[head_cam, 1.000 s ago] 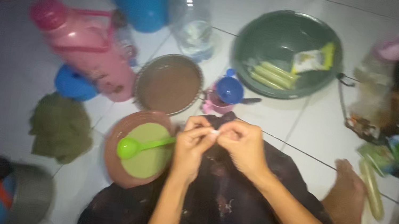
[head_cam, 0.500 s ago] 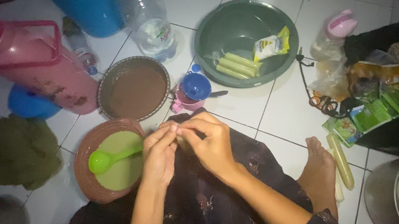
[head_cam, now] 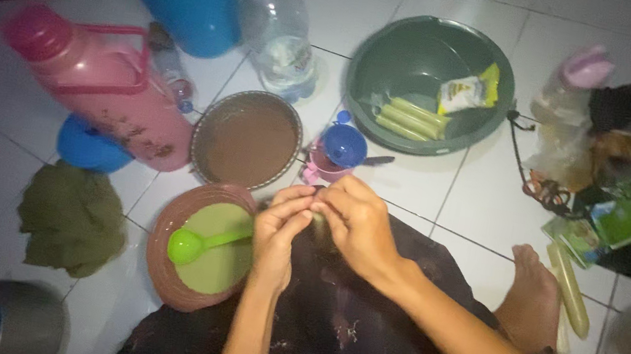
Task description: The person fills small plastic bags with a green liquid mixture from a bowl using a funnel and a spoon, then ties each bag closed with a string and places it in a basin.
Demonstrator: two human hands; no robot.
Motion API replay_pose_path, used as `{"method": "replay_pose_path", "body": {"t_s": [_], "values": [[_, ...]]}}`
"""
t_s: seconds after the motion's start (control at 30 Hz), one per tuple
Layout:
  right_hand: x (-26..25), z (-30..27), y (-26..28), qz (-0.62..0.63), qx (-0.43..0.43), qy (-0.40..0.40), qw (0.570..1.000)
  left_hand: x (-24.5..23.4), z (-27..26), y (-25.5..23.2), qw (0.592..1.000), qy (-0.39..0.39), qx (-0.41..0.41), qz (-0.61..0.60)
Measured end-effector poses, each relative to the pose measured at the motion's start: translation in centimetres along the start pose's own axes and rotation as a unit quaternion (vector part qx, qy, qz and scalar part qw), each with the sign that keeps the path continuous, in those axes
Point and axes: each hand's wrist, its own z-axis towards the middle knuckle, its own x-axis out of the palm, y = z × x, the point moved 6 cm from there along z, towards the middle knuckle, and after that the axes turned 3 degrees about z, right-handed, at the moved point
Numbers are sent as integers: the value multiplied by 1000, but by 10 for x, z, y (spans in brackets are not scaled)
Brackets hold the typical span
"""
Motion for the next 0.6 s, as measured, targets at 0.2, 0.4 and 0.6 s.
{"method": "replay_pose_path", "body": {"t_s": [0.2,0.4,0.6], "values": [[7,13,4,-31,-47,53,997,1,5,-15,985,-12,27,170],[12,21,3,-36,-102,90,990,1,15,-23,963,-20,110,246],[12,29,15,-21,-141,103,984,8,8,-35,942,-38,161,292]]}}
